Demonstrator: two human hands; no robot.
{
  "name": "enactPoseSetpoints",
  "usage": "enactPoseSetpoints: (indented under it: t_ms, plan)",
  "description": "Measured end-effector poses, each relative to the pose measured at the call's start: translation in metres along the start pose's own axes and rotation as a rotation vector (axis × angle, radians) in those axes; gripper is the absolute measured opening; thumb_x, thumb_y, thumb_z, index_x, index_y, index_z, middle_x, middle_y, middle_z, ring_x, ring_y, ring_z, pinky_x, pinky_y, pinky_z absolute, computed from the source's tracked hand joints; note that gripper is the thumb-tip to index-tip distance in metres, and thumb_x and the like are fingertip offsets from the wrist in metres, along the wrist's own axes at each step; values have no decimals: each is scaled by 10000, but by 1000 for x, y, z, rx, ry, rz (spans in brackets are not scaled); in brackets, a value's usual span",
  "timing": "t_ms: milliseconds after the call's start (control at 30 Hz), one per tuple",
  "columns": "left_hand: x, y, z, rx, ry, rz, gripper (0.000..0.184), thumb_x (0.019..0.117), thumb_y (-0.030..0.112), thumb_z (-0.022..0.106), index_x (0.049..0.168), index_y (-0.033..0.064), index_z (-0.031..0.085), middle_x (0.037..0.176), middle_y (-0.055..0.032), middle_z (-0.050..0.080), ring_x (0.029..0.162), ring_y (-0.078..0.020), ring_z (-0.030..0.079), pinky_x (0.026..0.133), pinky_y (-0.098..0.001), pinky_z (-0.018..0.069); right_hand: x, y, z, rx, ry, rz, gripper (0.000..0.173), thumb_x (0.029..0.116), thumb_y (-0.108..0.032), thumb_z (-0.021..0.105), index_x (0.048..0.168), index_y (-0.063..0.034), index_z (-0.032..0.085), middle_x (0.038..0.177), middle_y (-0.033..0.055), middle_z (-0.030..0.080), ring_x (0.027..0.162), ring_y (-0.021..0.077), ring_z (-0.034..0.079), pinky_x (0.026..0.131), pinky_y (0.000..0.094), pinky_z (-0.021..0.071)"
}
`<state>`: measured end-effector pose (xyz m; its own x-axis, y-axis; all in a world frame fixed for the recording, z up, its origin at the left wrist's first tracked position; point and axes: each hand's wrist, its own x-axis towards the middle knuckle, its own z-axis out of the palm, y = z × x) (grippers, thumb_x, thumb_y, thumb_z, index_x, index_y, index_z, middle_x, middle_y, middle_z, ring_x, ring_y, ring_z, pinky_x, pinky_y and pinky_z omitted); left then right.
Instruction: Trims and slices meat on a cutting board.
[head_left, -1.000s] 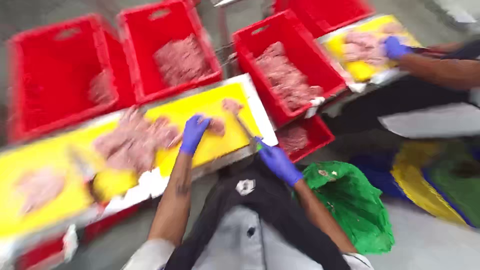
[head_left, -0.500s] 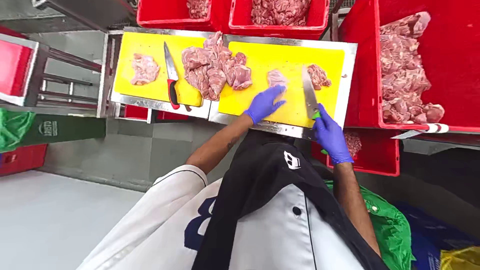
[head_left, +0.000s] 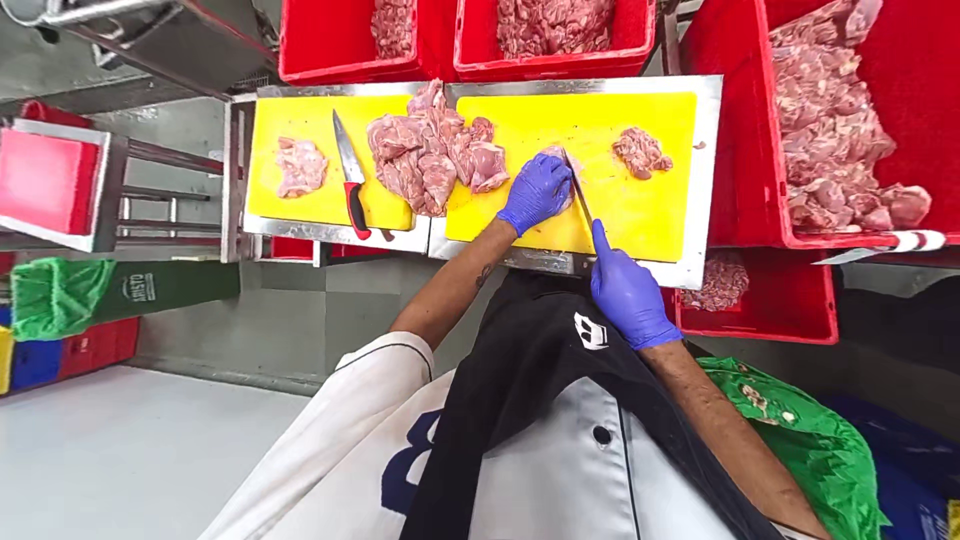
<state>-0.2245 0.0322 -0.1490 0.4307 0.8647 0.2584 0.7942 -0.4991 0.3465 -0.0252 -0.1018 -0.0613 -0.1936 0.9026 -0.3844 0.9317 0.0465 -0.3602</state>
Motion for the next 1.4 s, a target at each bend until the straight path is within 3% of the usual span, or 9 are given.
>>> enactPoseSetpoints:
  t_ms: [300,533,667,767,933,1067,1167,1300,1400]
  plan:
    - [-2,-1,-3,-26,10,-19,274,879,187,700,1093,28,761,1177,-151,729,1210,-344,638,1070,-471,499,110,-38,-25,198,113,-40,571,1062,-177,461,1614,-226,323,928,218,705,794,443,693,627,622,533]
    - [-4,0,-6,13,-4,-99,230,968,285,604,1066,162,771,1140,-48,751,1203,-266,647,1120,-465,439,-37,25,15,55,-43,-13,560,1086,-260,314,1643,-267,255,925,180,709,799,397,704,669,581,553]
    - [20,-15,-22,-206,107,-284,295,980,239,615,1216,98,721,1163,-67,738,1149,-248,668,1043,-456,513,-32,58,-2,171,-45,-15,539,1090,-315,363,1626,-320,305,932,192,716,810,399,697,719,623,538]
    - [42,-29,-36,-181,-235,-291,456,994,215,588,1440,121,572,1314,-93,686,1263,-281,622,1106,-487,479,10,82,-16,344,43,101,535,1091,-300,399,1621,-318,323,998,198,710,836,363,686,769,607,534]
    - [61,-40,-55,-50,-648,-148,393,939,338,705,1209,53,696,1222,-197,678,1194,-374,631,1043,-574,482,-3,109,-9,775,-40,163,531,1100,-311,412,1623,-315,318,849,39,656,498,131,531,441,314,479]
    - [49,-37,-55,-70,-591,-120,506,930,493,700,915,-13,682,955,-214,685,977,-384,661,917,-578,508,-53,120,-1,900,-81,182,539,1094,-246,439,1623,-236,332,805,28,634,485,129,513,405,281,450]
    - [42,-18,-61,-503,-468,-206,471,924,415,745,759,4,586,687,-94,559,652,-211,552,651,-429,474,-68,117,-11,919,-53,166,541,1089,-215,440,1620,-204,337,816,21,641,474,123,502,393,268,441]
    - [37,40,-72,-1233,-176,-387,247,970,212,697,865,39,555,717,-55,627,610,-141,617,579,-312,542,-67,88,-40,917,155,72,562,1073,-190,441,1622,-188,318,843,22,660,485,118,531,414,273,481]
    - [20,56,-67,-1224,-76,-514,188,1030,186,620,1020,11,552,819,-93,648,636,-162,659,588,-315,598,-51,55,-49,849,249,-17,576,1085,-201,426,1638,-211,265,900,20,672,501,107,553,443,282,518]
